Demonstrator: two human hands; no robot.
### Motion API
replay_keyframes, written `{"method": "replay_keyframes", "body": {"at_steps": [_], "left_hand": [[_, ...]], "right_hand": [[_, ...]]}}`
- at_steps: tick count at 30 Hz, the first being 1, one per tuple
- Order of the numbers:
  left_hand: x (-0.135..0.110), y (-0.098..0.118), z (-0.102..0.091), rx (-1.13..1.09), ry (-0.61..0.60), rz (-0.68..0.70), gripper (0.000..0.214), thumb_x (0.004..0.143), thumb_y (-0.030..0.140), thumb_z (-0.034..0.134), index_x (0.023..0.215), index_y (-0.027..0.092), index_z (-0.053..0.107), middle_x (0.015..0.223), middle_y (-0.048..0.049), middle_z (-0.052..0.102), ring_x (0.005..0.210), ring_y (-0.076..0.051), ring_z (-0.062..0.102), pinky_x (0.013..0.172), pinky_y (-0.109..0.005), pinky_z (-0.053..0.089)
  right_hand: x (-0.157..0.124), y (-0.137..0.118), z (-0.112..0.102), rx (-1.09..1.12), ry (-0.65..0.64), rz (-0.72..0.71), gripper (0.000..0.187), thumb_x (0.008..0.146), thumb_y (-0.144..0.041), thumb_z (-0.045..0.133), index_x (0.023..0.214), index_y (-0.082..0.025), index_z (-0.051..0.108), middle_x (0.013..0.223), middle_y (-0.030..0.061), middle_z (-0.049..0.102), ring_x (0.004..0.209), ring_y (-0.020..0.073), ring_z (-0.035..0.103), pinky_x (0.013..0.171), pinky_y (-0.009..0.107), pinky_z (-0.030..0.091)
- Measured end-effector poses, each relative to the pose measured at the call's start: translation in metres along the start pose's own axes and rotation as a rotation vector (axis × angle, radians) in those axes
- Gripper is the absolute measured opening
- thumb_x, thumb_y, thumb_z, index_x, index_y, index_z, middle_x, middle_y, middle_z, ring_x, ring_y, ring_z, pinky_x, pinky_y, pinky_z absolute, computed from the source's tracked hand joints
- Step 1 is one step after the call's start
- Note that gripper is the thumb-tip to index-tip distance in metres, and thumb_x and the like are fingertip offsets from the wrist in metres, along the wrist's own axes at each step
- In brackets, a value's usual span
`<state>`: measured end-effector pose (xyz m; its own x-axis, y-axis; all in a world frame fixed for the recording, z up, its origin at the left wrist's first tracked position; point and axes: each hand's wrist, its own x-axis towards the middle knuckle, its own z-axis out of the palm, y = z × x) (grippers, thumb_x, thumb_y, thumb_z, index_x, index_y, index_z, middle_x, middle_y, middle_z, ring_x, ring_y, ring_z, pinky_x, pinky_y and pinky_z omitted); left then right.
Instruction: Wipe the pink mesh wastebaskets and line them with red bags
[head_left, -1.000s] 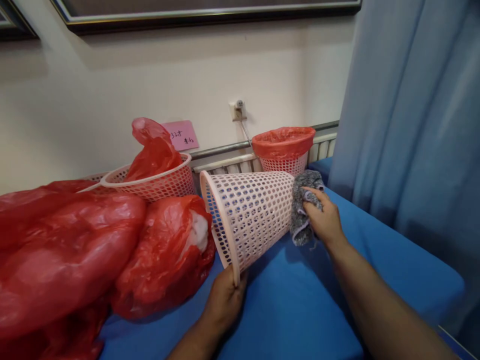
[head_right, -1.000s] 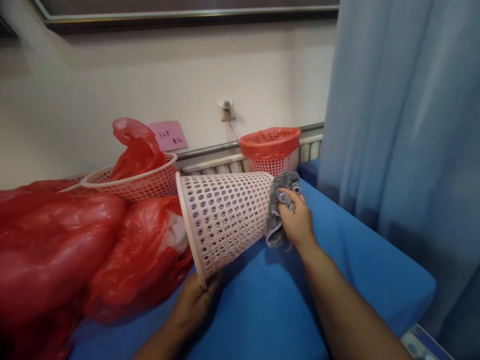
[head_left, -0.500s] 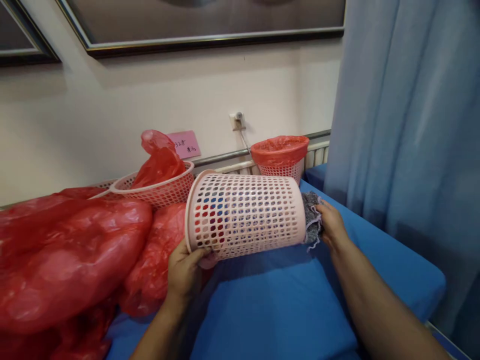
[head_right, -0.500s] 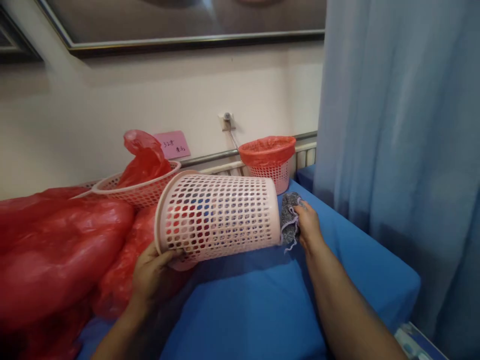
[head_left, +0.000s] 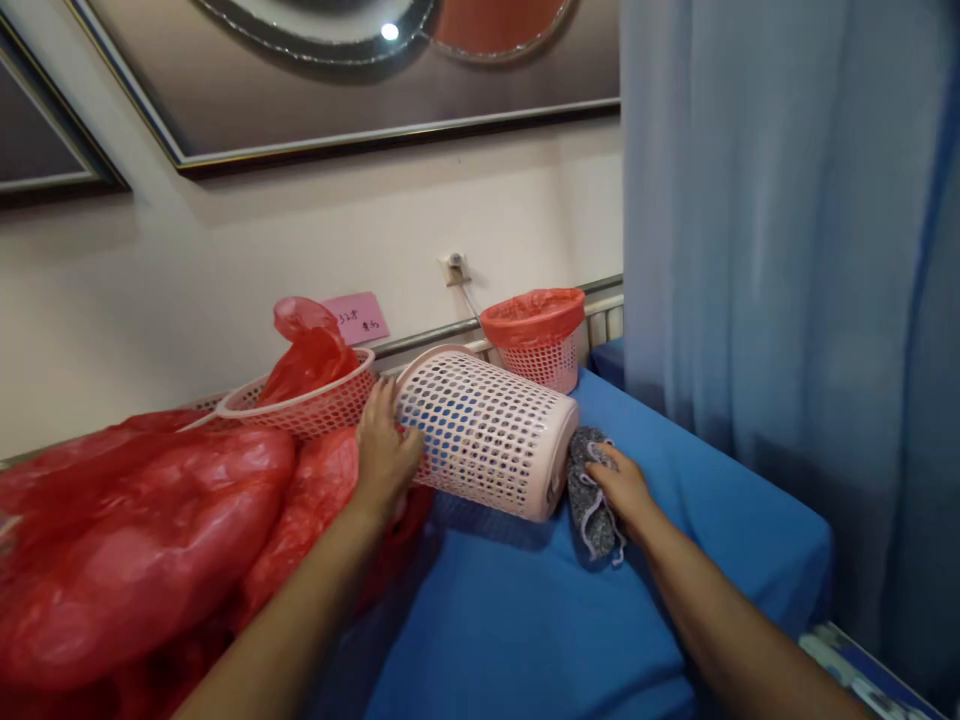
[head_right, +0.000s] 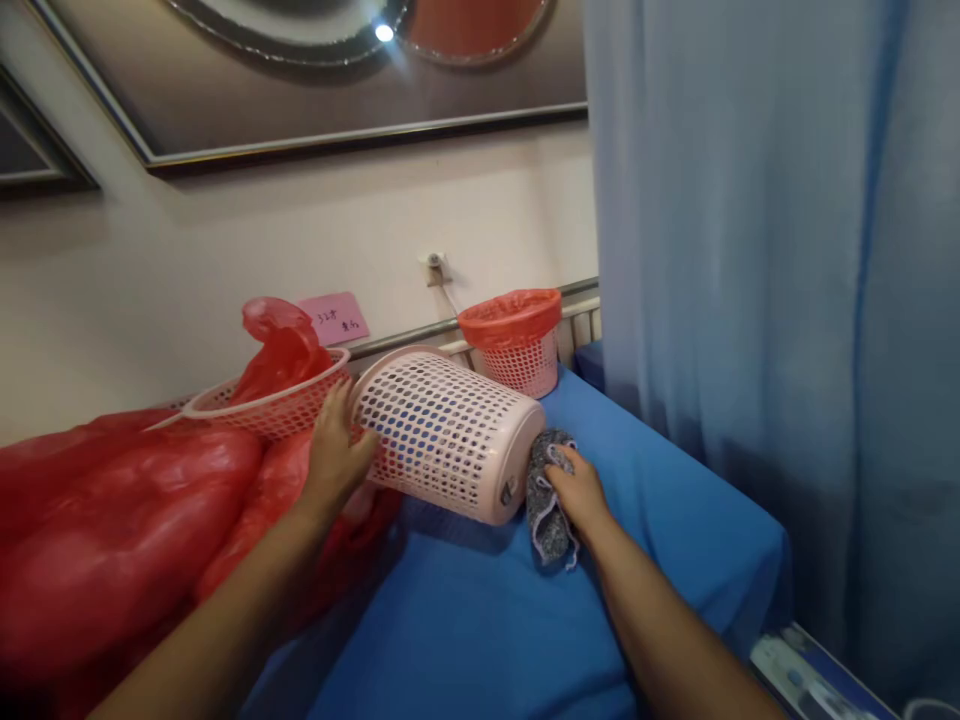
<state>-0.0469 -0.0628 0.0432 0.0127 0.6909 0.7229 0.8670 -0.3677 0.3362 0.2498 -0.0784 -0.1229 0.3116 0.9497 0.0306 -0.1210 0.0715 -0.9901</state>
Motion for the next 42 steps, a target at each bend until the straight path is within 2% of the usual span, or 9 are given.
{"method": "replay_keyframes", "body": {"at_steps": [5, 9, 11, 15, 18, 22, 28, 34, 42], "left_hand": [[0.006, 0.04, 0.023, 0.143, -0.261, 0.342, 0.052, 0.094, 0.038, 0.05, 0.143, 0.019, 0.05, 0.155, -0.0142, 0.047, 0.145, -0.032, 0.04, 0.12, -0.055, 0.029], [0.012, 0.059, 0.043, 0.234, -0.42, 0.402, 0.045, 0.099, 0.039, 0.043, 0.137, 0.022, 0.058, 0.144, -0.0105, 0.06, 0.139, -0.029, 0.049, 0.119, -0.055, 0.027], [0.015, 0.062, 0.049, 0.261, -0.42, 0.396, 0.043, 0.099, 0.038, 0.042, 0.134, 0.022, 0.061, 0.14, -0.0097, 0.063, 0.135, -0.028, 0.053, 0.117, -0.054, 0.03], [0.019, 0.062, 0.053, 0.279, -0.407, 0.382, 0.042, 0.098, 0.037, 0.042, 0.13, 0.023, 0.064, 0.139, -0.0086, 0.065, 0.132, -0.028, 0.056, 0.113, -0.051, 0.034], [0.019, 0.061, 0.053, 0.263, -0.404, 0.379, 0.042, 0.098, 0.037, 0.043, 0.129, 0.021, 0.065, 0.138, -0.0089, 0.065, 0.132, -0.027, 0.056, 0.112, -0.05, 0.035], [0.019, 0.062, 0.053, 0.253, -0.41, 0.372, 0.041, 0.097, 0.036, 0.043, 0.128, 0.021, 0.066, 0.136, -0.0081, 0.067, 0.131, -0.026, 0.057, 0.111, -0.048, 0.037], [0.021, 0.059, 0.054, 0.266, -0.418, 0.381, 0.042, 0.098, 0.037, 0.043, 0.129, 0.022, 0.066, 0.137, -0.0076, 0.066, 0.131, -0.026, 0.057, 0.112, -0.048, 0.037], [0.022, 0.03, 0.041, 0.229, -0.454, 0.372, 0.044, 0.097, 0.042, 0.045, 0.131, 0.024, 0.065, 0.138, -0.0075, 0.066, 0.133, -0.026, 0.056, 0.114, -0.05, 0.036], [0.013, 0.013, 0.036, 0.216, -0.429, 0.385, 0.045, 0.098, 0.042, 0.043, 0.134, 0.023, 0.062, 0.142, -0.0078, 0.062, 0.136, -0.026, 0.053, 0.116, -0.05, 0.035]], "right_hand": [[0.001, 0.001, 0.003, -0.085, -0.044, -0.05, 0.05, 0.064, -0.034, 0.066, 0.112, -0.019, 0.071, 0.106, 0.0074, 0.076, 0.098, 0.0278, 0.071, 0.097, 0.044, 0.053], [0.004, -0.003, -0.001, -0.159, 0.185, -0.116, 0.073, 0.074, -0.039, 0.062, 0.143, -0.017, 0.047, 0.134, 0.0143, 0.063, 0.119, 0.0281, 0.063, 0.106, 0.046, 0.047], [0.004, -0.007, -0.001, -0.183, 0.273, -0.265, 0.079, 0.079, -0.038, 0.06, 0.151, -0.016, 0.034, 0.145, 0.0171, 0.054, 0.13, 0.0287, 0.055, 0.109, 0.048, 0.044], [0.005, -0.011, 0.006, -0.355, 0.078, -0.549, 0.068, 0.085, -0.025, 0.052, 0.151, -0.02, 0.038, 0.151, 0.0125, 0.048, 0.14, 0.0252, 0.045, 0.116, 0.045, 0.037], [0.008, -0.001, 0.009, -0.58, -0.097, -0.364, 0.056, 0.08, -0.018, 0.054, 0.136, -0.019, 0.057, 0.135, 0.0126, 0.062, 0.125, 0.027, 0.059, 0.11, 0.043, 0.044], [0.011, 0.012, 0.005, -0.646, -0.137, -0.207, 0.036, 0.074, -0.017, 0.061, 0.109, -0.021, 0.072, 0.108, 0.0091, 0.074, 0.102, 0.027, 0.07, 0.096, 0.04, 0.052], [0.016, -0.008, 0.013, -0.509, 0.07, -0.321, 0.057, 0.087, -0.027, 0.05, 0.143, -0.017, 0.05, 0.14, 0.0136, 0.057, 0.127, 0.026, 0.056, 0.108, 0.042, 0.045], [-0.015, 0.007, 0.026, -0.551, -0.291, -0.272, 0.041, 0.07, -0.015, 0.065, 0.109, -0.023, 0.074, 0.111, 0.0063, 0.074, 0.101, 0.0244, 0.07, 0.095, 0.037, 0.054], [0.006, -0.009, 0.036, -0.452, 0.001, -0.324, 0.055, 0.088, -0.028, 0.05, 0.141, -0.016, 0.05, 0.138, 0.0144, 0.058, 0.128, 0.0261, 0.056, 0.109, 0.043, 0.044]]}}
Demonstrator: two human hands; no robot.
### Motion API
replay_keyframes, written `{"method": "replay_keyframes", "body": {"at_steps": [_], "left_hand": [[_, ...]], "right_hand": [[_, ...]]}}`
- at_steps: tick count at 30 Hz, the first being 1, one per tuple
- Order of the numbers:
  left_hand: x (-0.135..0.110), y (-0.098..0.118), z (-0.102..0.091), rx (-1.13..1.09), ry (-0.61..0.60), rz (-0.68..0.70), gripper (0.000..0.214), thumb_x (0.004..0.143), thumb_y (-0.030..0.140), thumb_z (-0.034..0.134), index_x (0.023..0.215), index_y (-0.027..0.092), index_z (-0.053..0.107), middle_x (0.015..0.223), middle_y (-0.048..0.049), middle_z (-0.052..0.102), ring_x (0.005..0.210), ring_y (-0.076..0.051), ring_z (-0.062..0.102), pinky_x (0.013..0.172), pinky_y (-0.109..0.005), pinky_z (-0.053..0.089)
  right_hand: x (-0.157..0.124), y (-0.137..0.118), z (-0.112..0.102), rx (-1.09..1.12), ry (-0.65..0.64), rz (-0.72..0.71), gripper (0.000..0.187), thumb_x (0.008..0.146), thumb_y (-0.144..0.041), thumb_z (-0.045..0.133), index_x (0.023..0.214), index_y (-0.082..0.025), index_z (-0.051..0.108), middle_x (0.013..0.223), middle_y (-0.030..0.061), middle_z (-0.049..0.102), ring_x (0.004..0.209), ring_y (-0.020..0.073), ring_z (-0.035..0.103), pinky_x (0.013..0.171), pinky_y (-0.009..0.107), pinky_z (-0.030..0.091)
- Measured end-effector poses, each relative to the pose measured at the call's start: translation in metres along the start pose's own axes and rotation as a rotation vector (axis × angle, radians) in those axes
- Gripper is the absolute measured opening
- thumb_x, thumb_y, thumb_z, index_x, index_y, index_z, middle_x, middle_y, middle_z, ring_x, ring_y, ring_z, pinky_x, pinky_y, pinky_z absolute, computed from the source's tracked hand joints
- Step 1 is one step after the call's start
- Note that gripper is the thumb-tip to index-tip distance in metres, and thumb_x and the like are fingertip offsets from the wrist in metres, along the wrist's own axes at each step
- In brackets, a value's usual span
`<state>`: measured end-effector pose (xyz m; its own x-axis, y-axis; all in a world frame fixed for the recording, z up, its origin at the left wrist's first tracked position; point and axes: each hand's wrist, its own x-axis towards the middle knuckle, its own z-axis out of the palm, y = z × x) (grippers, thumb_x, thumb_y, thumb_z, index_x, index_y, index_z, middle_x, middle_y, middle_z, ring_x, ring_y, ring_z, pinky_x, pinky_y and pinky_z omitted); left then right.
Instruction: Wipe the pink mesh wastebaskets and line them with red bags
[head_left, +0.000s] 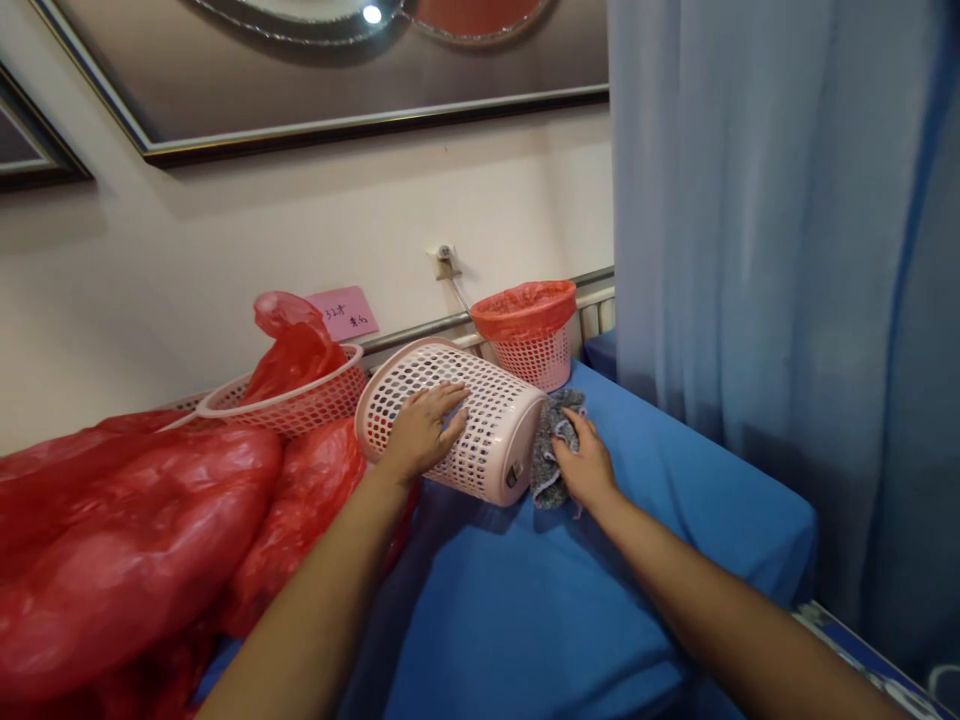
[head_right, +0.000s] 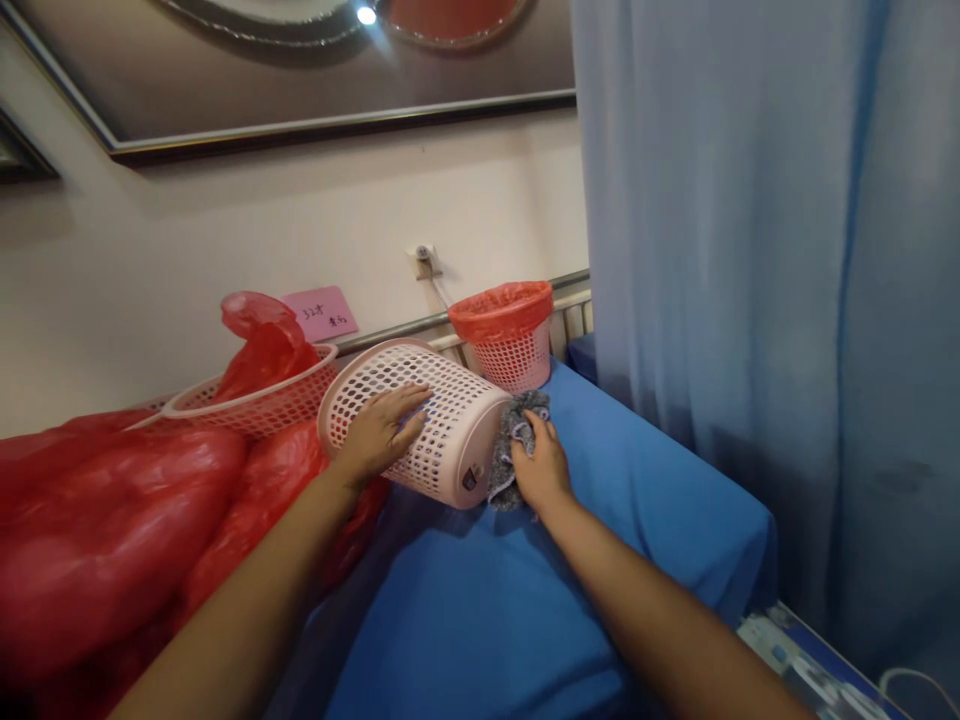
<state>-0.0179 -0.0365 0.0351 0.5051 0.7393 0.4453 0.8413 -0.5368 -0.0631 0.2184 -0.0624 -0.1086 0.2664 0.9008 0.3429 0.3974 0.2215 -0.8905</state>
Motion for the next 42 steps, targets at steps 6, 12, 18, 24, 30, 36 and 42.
{"method": "replay_keyframes", "body": {"at_steps": [6, 12, 18, 24, 30, 36, 42], "left_hand": [[0.002, -0.004, 0.004, -0.006, 0.002, -0.012, 0.044, 0.097, 0.041, 0.045, 0.134, 0.023, 0.063, 0.141, -0.008, 0.063, 0.134, -0.026, 0.054, 0.115, -0.051, 0.036], [0.001, -0.004, 0.004, 0.01, 0.019, -0.001, 0.044, 0.098, 0.04, 0.045, 0.133, 0.021, 0.063, 0.14, -0.008, 0.064, 0.133, -0.026, 0.055, 0.115, -0.049, 0.037], [0.002, -0.006, 0.007, 0.018, 0.01, -0.016, 0.044, 0.098, 0.04, 0.044, 0.133, 0.022, 0.063, 0.141, -0.0071, 0.063, 0.135, -0.026, 0.054, 0.115, -0.049, 0.038], [-0.001, -0.005, 0.007, -0.008, 0.029, -0.019, 0.043, 0.096, 0.038, 0.046, 0.132, 0.023, 0.064, 0.141, -0.006, 0.063, 0.134, -0.025, 0.055, 0.116, -0.048, 0.038], [-0.004, -0.006, 0.008, -0.018, 0.043, -0.013, 0.043, 0.096, 0.038, 0.047, 0.132, 0.023, 0.063, 0.14, -0.0073, 0.064, 0.133, -0.025, 0.056, 0.116, -0.049, 0.038], [-0.005, -0.007, 0.008, -0.022, 0.042, -0.012, 0.044, 0.096, 0.037, 0.047, 0.132, 0.02, 0.063, 0.14, -0.0088, 0.064, 0.133, -0.026, 0.056, 0.116, -0.05, 0.038], [-0.007, -0.006, 0.008, -0.04, 0.035, -0.022, 0.043, 0.095, 0.038, 0.048, 0.133, 0.024, 0.063, 0.141, -0.0068, 0.063, 0.134, -0.026, 0.055, 0.116, -0.051, 0.037]], "right_hand": [[-0.025, -0.005, 0.016, -0.139, -0.284, 0.064, 0.039, 0.074, -0.015, 0.063, 0.112, -0.012, 0.07, 0.11, 0.0159, 0.071, 0.103, 0.0307, 0.069, 0.095, 0.043, 0.053], [-0.002, -0.005, 0.003, -0.099, -0.139, 0.091, 0.048, 0.085, -0.023, 0.053, 0.131, -0.013, 0.058, 0.128, 0.0151, 0.065, 0.119, 0.0276, 0.062, 0.105, 0.042, 0.047], [-0.021, -0.024, -0.006, -0.022, -0.072, -0.459, 0.052, 0.082, -0.02, 0.054, 0.134, -0.016, 0.054, 0.125, 0.0137, 0.058, 0.118, 0.027, 0.056, 0.104, 0.045, 0.047], [-0.063, -0.017, -0.02, -0.337, -0.56, -0.675, 0.046, 0.077, -0.016, 0.059, 0.123, -0.021, 0.061, 0.113, 0.0096, 0.061, 0.1, 0.0256, 0.058, 0.087, 0.039, 0.053], [-0.051, -0.01, -0.02, -0.314, -0.275, -0.542, 0.053, 0.081, -0.016, 0.056, 0.135, -0.017, 0.054, 0.124, 0.0139, 0.058, 0.112, 0.0272, 0.055, 0.098, 0.042, 0.049], [-0.05, -0.004, -0.007, -0.402, -0.492, -0.422, 0.042, 0.078, -0.015, 0.06, 0.119, -0.02, 0.067, 0.116, 0.0125, 0.065, 0.106, 0.0276, 0.061, 0.093, 0.039, 0.05], [0.007, 0.009, 0.008, -0.332, -0.236, 0.058, 0.046, 0.089, -0.023, 0.05, 0.133, -0.014, 0.058, 0.127, 0.0157, 0.064, 0.114, 0.026, 0.063, 0.098, 0.037, 0.048]]}}
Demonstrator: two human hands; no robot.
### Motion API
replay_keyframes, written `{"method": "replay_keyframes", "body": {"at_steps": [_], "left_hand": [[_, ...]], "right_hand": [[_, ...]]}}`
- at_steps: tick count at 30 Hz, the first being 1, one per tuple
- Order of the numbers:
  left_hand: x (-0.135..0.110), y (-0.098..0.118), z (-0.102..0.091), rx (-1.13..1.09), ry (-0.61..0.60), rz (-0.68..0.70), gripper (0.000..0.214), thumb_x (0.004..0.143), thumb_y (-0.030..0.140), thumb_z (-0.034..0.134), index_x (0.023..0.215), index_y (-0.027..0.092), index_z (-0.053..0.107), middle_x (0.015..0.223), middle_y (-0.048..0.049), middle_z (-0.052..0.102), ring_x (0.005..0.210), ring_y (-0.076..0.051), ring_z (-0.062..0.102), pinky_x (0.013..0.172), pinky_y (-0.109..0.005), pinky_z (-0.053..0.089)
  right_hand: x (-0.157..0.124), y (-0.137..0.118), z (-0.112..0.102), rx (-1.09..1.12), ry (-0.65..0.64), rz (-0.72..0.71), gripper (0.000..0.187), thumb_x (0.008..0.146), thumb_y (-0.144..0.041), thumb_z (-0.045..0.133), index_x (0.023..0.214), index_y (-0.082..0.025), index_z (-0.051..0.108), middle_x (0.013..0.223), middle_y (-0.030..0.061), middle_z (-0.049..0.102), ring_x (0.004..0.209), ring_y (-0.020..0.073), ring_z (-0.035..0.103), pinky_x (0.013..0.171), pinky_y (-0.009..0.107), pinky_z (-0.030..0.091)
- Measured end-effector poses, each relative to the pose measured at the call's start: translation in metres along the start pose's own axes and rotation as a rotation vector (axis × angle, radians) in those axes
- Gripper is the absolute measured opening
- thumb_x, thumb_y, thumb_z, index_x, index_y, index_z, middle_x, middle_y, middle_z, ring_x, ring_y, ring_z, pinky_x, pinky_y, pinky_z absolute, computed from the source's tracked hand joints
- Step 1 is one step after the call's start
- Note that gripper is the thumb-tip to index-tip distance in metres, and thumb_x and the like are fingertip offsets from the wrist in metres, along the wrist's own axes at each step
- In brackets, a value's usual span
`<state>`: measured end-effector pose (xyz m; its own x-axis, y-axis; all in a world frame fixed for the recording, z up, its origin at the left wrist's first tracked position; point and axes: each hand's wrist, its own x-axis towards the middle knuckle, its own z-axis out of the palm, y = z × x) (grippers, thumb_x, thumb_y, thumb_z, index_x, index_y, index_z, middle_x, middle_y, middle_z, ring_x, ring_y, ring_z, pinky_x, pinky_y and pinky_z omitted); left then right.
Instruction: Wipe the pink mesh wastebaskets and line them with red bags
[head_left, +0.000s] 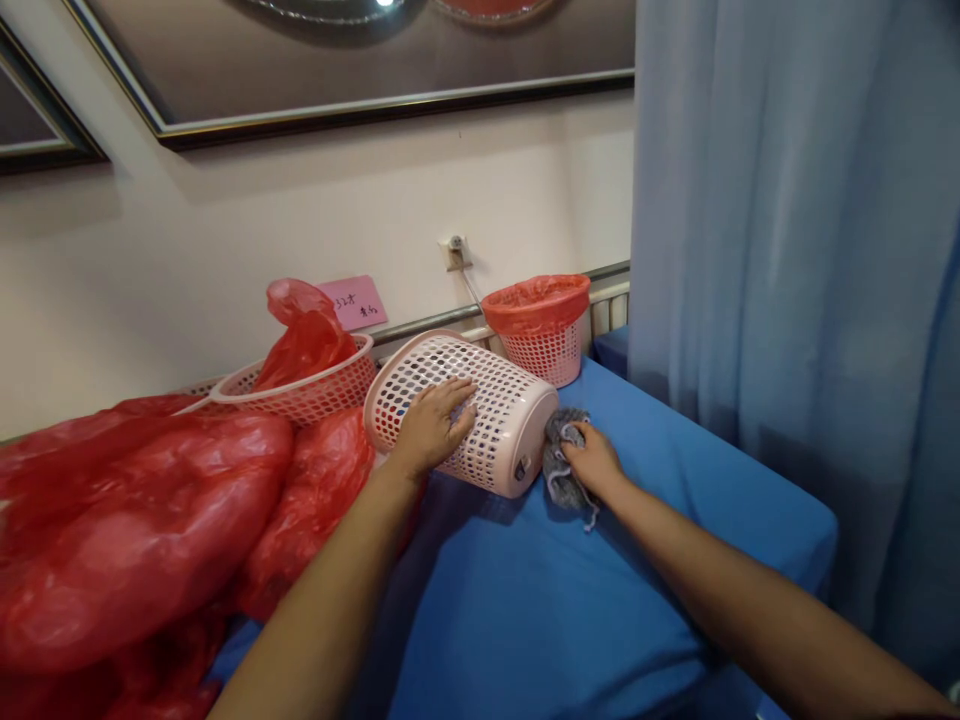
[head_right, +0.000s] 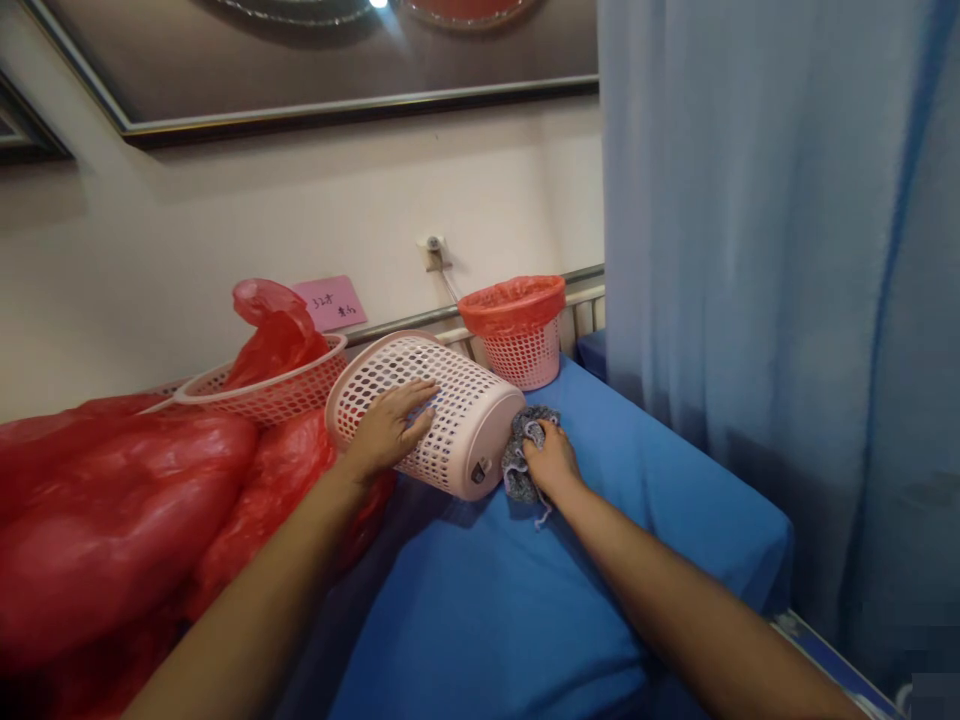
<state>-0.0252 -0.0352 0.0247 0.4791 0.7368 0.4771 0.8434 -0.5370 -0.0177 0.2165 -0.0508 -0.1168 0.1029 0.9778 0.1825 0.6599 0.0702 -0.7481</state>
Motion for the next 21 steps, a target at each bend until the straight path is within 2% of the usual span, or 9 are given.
{"method": "replay_keyframes", "body": {"at_steps": [3, 7, 9, 12, 14, 15, 17, 21], "left_hand": [[0.001, 0.0, 0.001, -0.006, 0.008, -0.009, 0.043, 0.095, 0.038, 0.048, 0.133, 0.022, 0.063, 0.141, -0.0079, 0.063, 0.134, -0.026, 0.055, 0.117, -0.051, 0.036], [0.002, 0.0, 0.004, -0.006, -0.009, -0.024, 0.044, 0.095, 0.036, 0.047, 0.133, 0.021, 0.062, 0.142, -0.0092, 0.062, 0.136, -0.027, 0.054, 0.117, -0.052, 0.035], [0.002, 0.0, 0.006, -0.006, -0.016, -0.03, 0.044, 0.095, 0.036, 0.047, 0.134, 0.021, 0.062, 0.143, -0.0091, 0.061, 0.136, -0.027, 0.053, 0.118, -0.052, 0.035], [0.001, 0.001, 0.006, -0.002, -0.009, -0.034, 0.044, 0.095, 0.037, 0.046, 0.134, 0.022, 0.062, 0.144, -0.0082, 0.06, 0.137, -0.025, 0.053, 0.118, -0.051, 0.035], [0.0, 0.002, 0.006, 0.003, -0.006, -0.036, 0.043, 0.095, 0.036, 0.046, 0.133, 0.022, 0.062, 0.144, -0.008, 0.06, 0.136, -0.025, 0.053, 0.118, -0.05, 0.035], [0.001, 0.003, 0.006, 0.005, -0.007, -0.038, 0.043, 0.095, 0.036, 0.046, 0.132, 0.022, 0.063, 0.144, -0.0082, 0.061, 0.136, -0.025, 0.053, 0.118, -0.05, 0.035], [0.001, 0.003, 0.006, 0.005, -0.007, -0.042, 0.043, 0.095, 0.036, 0.046, 0.132, 0.022, 0.063, 0.143, -0.009, 0.061, 0.136, -0.026, 0.054, 0.117, -0.051, 0.035], [0.001, 0.004, 0.006, -0.004, 0.0, -0.043, 0.044, 0.095, 0.036, 0.046, 0.132, 0.022, 0.063, 0.143, -0.009, 0.061, 0.136, -0.027, 0.053, 0.118, -0.051, 0.034]], "right_hand": [[-0.003, -0.002, 0.009, 0.021, -0.015, -0.037, 0.047, 0.086, -0.027, 0.056, 0.131, -0.012, 0.059, 0.129, 0.018, 0.063, 0.116, 0.027, 0.062, 0.099, 0.038, 0.048], [-0.027, 0.001, 0.018, 0.065, -0.129, -0.181, 0.031, 0.069, -0.018, 0.07, 0.1, -0.022, 0.073, 0.103, 0.0061, 0.072, 0.095, 0.0213, 0.067, 0.091, 0.031, 0.051], [-0.027, 0.005, 0.014, 0.081, -0.117, -0.174, 0.033, 0.07, -0.016, 0.067, 0.102, -0.023, 0.072, 0.103, 0.0051, 0.072, 0.093, 0.0211, 0.067, 0.09, 0.032, 0.052], [-0.015, 0.009, 0.003, 0.135, 0.093, -0.146, 0.045, 0.082, -0.021, 0.056, 0.127, -0.019, 0.061, 0.122, 0.0114, 0.064, 0.111, 0.0246, 0.063, 0.099, 0.039, 0.05], [-0.008, 0.01, -0.002, 0.19, 0.242, -0.283, 0.051, 0.085, -0.021, 0.053, 0.136, -0.018, 0.054, 0.133, 0.0132, 0.057, 0.123, 0.0249, 0.057, 0.107, 0.041, 0.046], [-0.008, 0.01, -0.003, 0.196, 0.271, -0.375, 0.052, 0.084, -0.02, 0.053, 0.137, -0.018, 0.054, 0.135, 0.0129, 0.055, 0.126, 0.0246, 0.054, 0.109, 0.04, 0.044], [-0.01, 0.01, -0.003, 0.116, 0.198, -0.495, 0.051, 0.082, -0.016, 0.054, 0.132, -0.019, 0.058, 0.132, 0.012, 0.057, 0.123, 0.0251, 0.055, 0.107, 0.041, 0.045], [-0.019, 0.012, -0.001, -0.144, -0.068, -0.426, 0.045, 0.078, -0.012, 0.058, 0.122, -0.02, 0.066, 0.118, 0.0107, 0.064, 0.109, 0.0268, 0.059, 0.099, 0.042, 0.049]]}}
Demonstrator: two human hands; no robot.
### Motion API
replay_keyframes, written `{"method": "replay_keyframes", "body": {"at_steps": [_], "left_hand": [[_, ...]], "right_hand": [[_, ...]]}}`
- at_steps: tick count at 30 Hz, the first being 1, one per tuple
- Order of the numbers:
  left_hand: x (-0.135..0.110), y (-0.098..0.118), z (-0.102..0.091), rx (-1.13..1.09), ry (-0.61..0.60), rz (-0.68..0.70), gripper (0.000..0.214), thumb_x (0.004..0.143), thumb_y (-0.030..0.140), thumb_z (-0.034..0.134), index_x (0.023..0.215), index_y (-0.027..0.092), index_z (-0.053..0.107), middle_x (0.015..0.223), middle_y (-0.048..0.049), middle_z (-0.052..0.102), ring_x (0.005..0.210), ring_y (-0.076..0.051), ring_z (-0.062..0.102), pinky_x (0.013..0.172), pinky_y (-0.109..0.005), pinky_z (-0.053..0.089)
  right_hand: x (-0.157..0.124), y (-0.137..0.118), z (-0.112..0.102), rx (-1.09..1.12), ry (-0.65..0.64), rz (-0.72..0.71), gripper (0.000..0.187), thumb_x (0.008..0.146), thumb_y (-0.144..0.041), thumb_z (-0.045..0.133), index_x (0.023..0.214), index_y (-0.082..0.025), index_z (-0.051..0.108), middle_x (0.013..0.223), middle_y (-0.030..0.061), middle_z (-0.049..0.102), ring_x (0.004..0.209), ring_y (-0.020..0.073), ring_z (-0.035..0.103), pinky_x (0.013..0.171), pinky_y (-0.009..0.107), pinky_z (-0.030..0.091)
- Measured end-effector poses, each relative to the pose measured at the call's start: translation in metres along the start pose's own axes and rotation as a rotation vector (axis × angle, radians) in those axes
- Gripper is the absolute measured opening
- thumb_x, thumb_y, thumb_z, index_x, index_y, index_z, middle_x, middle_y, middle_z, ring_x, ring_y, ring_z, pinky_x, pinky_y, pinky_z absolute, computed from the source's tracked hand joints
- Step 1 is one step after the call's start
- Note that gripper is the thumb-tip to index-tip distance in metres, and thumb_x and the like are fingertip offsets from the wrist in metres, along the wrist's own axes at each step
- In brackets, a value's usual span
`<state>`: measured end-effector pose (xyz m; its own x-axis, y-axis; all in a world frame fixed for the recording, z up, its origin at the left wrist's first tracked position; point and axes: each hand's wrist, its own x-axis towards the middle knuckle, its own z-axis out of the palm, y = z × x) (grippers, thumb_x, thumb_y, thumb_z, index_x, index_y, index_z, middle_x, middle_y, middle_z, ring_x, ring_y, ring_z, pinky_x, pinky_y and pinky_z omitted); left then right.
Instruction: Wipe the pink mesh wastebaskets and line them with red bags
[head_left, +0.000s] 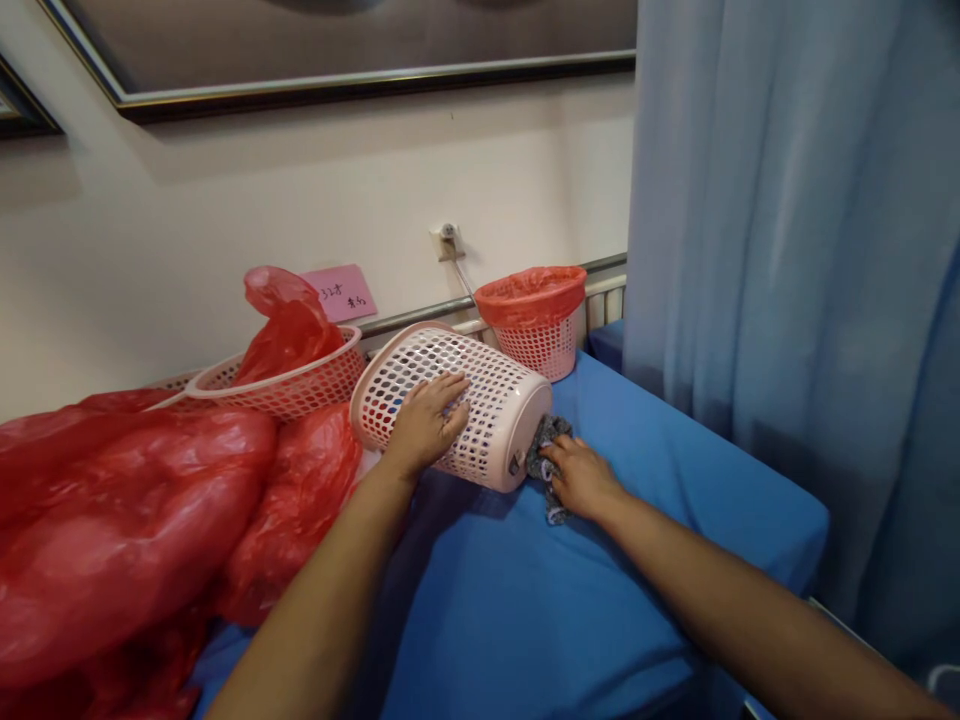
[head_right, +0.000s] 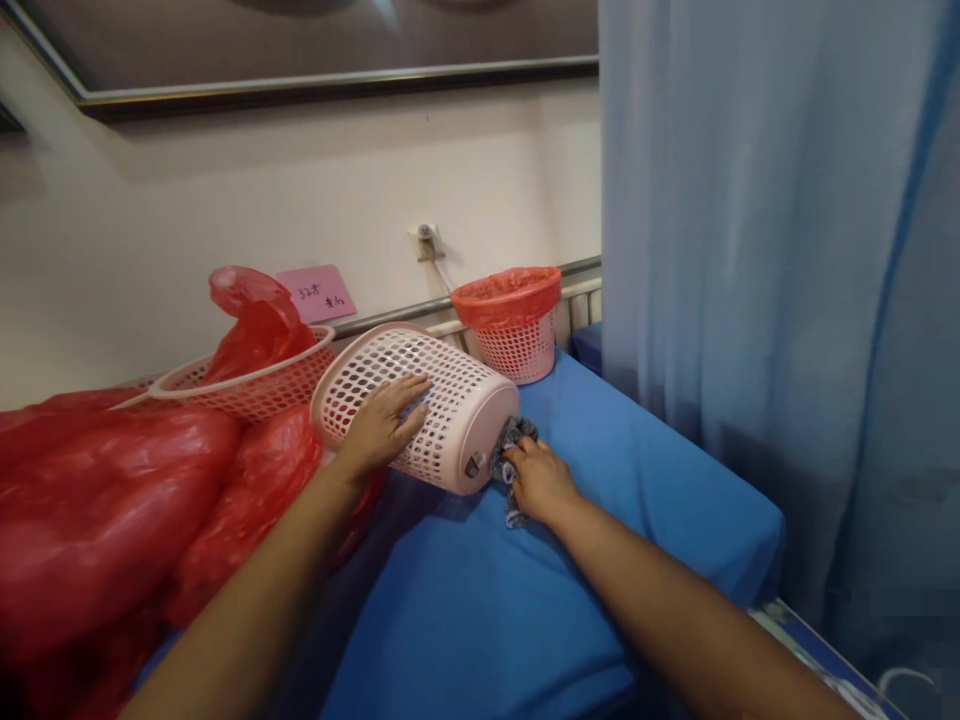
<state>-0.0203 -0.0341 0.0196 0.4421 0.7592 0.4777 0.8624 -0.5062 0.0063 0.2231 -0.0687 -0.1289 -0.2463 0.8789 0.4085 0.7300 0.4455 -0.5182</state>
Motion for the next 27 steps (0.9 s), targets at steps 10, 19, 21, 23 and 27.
{"method": "replay_keyframes", "body": {"at_steps": [10, 19, 21, 23, 27], "left_hand": [[-0.004, -0.002, 0.003, -0.01, 0.007, -0.007, 0.044, 0.095, 0.037, 0.046, 0.134, 0.023, 0.062, 0.144, -0.0081, 0.061, 0.137, -0.026, 0.052, 0.118, -0.051, 0.034], [-0.004, -0.001, 0.002, -0.001, 0.005, -0.011, 0.045, 0.095, 0.037, 0.045, 0.133, 0.021, 0.062, 0.144, -0.0092, 0.06, 0.137, -0.026, 0.053, 0.118, -0.051, 0.034], [-0.004, -0.002, 0.002, -0.002, 0.006, -0.009, 0.044, 0.095, 0.037, 0.046, 0.133, 0.021, 0.063, 0.143, -0.0087, 0.061, 0.137, -0.026, 0.052, 0.118, -0.049, 0.034], [-0.004, -0.003, 0.003, 0.0, 0.006, -0.003, 0.045, 0.095, 0.037, 0.045, 0.133, 0.021, 0.062, 0.143, -0.009, 0.061, 0.137, -0.026, 0.053, 0.117, -0.049, 0.035], [-0.006, -0.005, 0.004, -0.002, 0.008, -0.001, 0.044, 0.096, 0.038, 0.045, 0.133, 0.022, 0.062, 0.144, -0.0089, 0.06, 0.137, -0.025, 0.052, 0.117, -0.05, 0.035]], "right_hand": [[0.003, 0.0, 0.003, 0.088, 0.199, -0.035, 0.054, 0.083, -0.014, 0.055, 0.136, -0.021, 0.058, 0.134, 0.0116, 0.055, 0.123, 0.0263, 0.053, 0.106, 0.043, 0.046], [0.011, 0.001, -0.003, 0.179, 0.389, 0.133, 0.051, 0.088, -0.016, 0.048, 0.139, -0.017, 0.051, 0.132, 0.0131, 0.054, 0.125, 0.0241, 0.052, 0.109, 0.039, 0.043], [0.01, -0.003, -0.003, 0.176, 0.434, 0.033, 0.053, 0.087, -0.017, 0.05, 0.14, -0.019, 0.051, 0.135, 0.0129, 0.052, 0.126, 0.0255, 0.05, 0.109, 0.042, 0.042], [0.006, -0.006, -0.002, 0.121, 0.318, -0.037, 0.051, 0.083, -0.015, 0.054, 0.134, -0.02, 0.056, 0.131, 0.0119, 0.055, 0.121, 0.0268, 0.052, 0.105, 0.043, 0.046], [0.0, -0.003, 0.003, 0.009, 0.054, 0.02, 0.044, 0.078, -0.01, 0.056, 0.119, -0.024, 0.066, 0.117, 0.0088, 0.063, 0.109, 0.0255, 0.057, 0.098, 0.04, 0.049]]}}
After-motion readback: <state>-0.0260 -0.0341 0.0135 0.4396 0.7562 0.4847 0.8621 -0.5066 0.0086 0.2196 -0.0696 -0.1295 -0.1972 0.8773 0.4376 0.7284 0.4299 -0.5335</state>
